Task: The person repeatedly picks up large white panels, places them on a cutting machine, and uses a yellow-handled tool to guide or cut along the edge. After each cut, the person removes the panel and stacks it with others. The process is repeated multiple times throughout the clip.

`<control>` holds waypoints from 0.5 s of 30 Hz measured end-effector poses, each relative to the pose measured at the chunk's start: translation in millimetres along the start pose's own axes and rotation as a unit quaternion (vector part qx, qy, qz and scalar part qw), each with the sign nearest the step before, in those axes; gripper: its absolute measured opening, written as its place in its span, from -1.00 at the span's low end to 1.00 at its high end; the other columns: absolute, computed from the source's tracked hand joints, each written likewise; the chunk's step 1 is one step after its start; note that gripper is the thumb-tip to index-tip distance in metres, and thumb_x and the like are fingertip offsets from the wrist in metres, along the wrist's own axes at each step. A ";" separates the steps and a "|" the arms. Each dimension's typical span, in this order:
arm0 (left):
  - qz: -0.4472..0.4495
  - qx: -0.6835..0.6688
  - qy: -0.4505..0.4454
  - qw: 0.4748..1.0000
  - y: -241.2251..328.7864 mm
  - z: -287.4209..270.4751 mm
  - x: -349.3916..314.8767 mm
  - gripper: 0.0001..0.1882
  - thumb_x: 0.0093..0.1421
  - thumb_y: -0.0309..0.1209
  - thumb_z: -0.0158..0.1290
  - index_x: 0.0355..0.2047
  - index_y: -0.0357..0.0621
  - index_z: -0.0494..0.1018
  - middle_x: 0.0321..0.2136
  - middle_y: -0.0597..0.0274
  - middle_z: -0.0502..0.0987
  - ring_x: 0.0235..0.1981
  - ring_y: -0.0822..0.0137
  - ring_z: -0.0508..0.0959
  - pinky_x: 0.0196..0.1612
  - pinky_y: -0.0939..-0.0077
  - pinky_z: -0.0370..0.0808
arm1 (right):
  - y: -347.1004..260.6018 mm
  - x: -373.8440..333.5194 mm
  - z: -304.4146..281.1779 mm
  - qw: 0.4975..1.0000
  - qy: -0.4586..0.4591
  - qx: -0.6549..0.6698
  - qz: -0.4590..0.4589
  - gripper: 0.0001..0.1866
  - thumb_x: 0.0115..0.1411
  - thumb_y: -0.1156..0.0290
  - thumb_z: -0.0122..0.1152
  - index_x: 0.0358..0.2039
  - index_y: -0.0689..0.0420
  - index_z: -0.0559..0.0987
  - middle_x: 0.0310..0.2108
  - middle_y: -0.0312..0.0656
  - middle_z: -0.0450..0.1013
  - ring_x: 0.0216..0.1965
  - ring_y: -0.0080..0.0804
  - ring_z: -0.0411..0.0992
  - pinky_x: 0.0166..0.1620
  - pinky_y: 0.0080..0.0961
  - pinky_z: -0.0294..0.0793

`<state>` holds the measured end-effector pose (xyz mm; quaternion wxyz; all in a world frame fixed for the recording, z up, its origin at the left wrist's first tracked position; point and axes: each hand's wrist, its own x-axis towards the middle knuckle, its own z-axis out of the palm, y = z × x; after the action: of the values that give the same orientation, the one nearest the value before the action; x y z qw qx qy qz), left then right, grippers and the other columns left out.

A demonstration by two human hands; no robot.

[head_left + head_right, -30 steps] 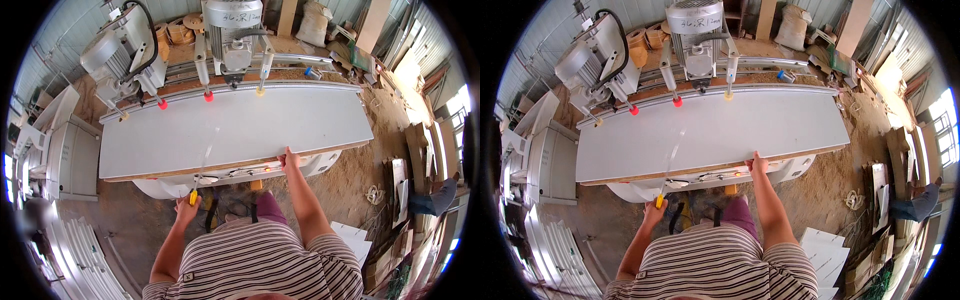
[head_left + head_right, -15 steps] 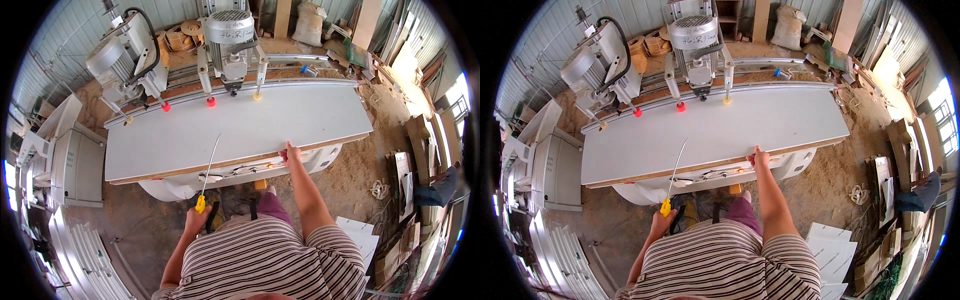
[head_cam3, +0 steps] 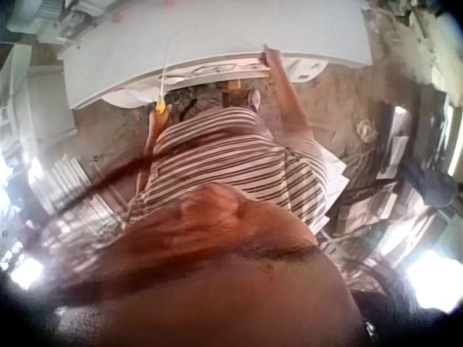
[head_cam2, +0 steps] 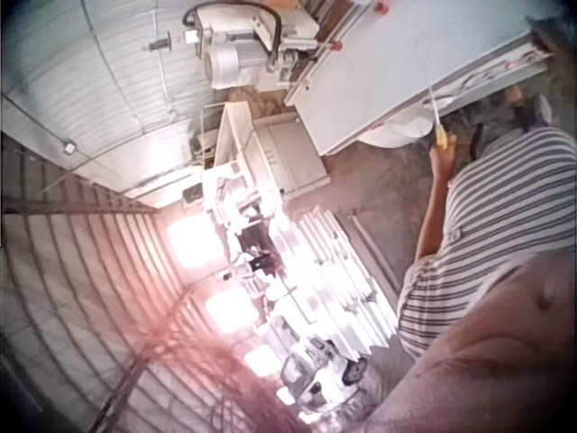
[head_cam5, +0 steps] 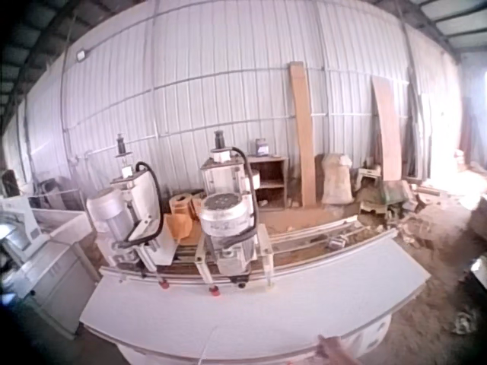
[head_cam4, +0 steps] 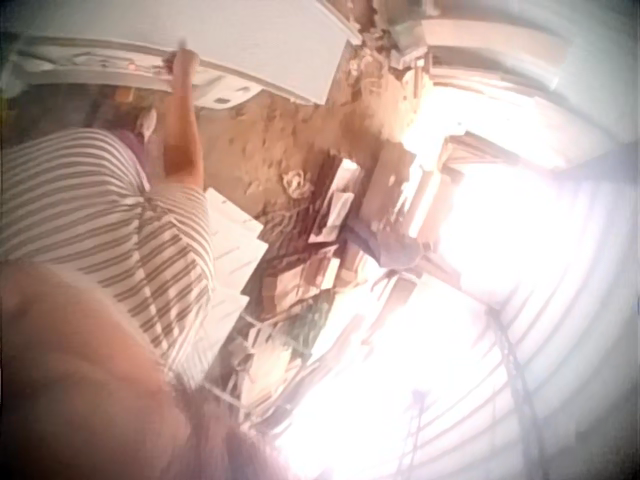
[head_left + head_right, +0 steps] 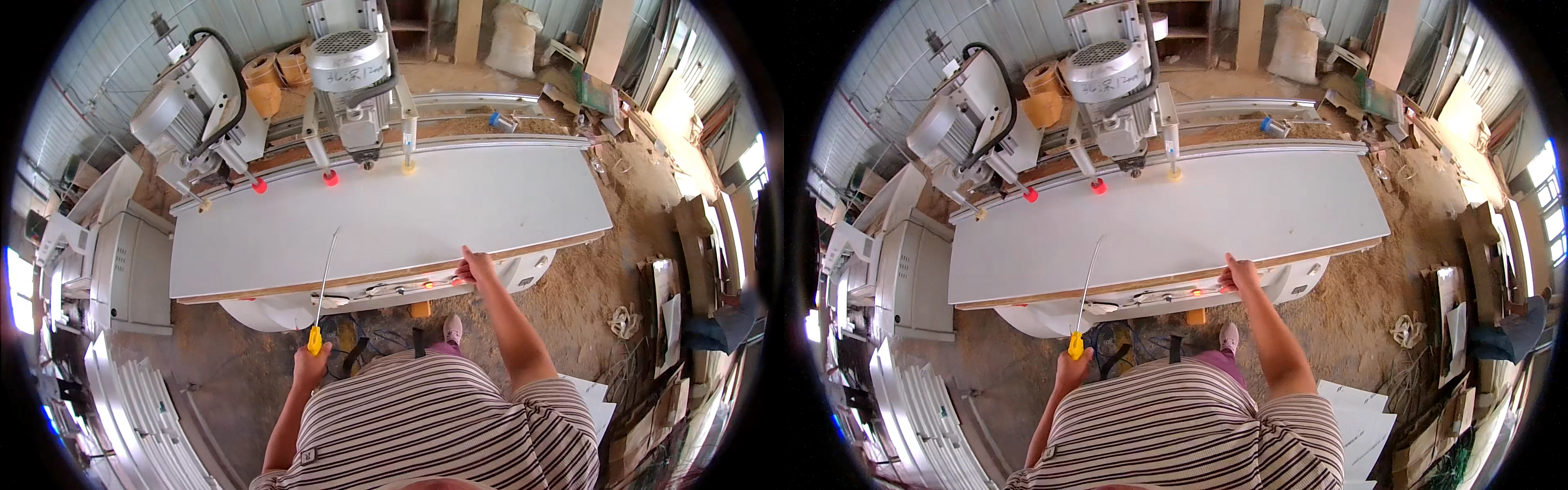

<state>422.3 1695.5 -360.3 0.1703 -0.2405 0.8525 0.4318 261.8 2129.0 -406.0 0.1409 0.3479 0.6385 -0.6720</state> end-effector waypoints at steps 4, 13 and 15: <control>-0.006 -0.036 0.042 0.998 -12.8 28.4 5.9 -0.61 0.02 -0.14 0.16 -0.58 -0.29 0.46 -0.73 0.18 0.44 -0.68 0.38 0.47 -0.58 0.39 0.35 | -21.3 13.8 -71.9 0.983 0.076 -0.003 -0.170 -0.57 0.21 0.09 0.04 -0.60 0.20 0.43 -0.74 -0.25 0.37 -0.76 -0.56 0.32 -0.68 -0.63 0.29; 0.087 0.069 -0.159 0.981 64.3 64.2 -34.1 -0.67 0.02 -0.25 0.17 -0.62 -0.33 0.44 -0.68 0.21 0.47 -0.61 0.52 0.44 -0.57 0.43 0.38 | -49.0 100.3 -298.8 0.754 0.410 -0.428 -0.284 -0.54 0.05 0.26 0.21 -0.07 0.16 0.37 0.02 0.05 0.27 0.07 -0.02 0.20 0.07 -0.21 0.24; 0.032 0.078 -0.132 0.988 110.2 75.9 -50.6 -0.68 0.02 -0.26 0.17 -0.60 -0.32 0.43 -0.70 0.25 0.45 -0.63 0.52 0.43 -0.58 0.45 0.38 | -51.7 123.7 -348.6 0.738 0.412 -0.493 -0.207 -0.40 0.08 0.10 0.17 0.07 0.15 0.31 0.11 0.03 0.20 0.13 -0.06 0.16 0.14 -0.24 0.20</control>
<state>409.0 1827.3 -306.2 0.2851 -0.1400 0.8609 0.3974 240.5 2501.3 -426.8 -0.1265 0.3315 0.9325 -0.0672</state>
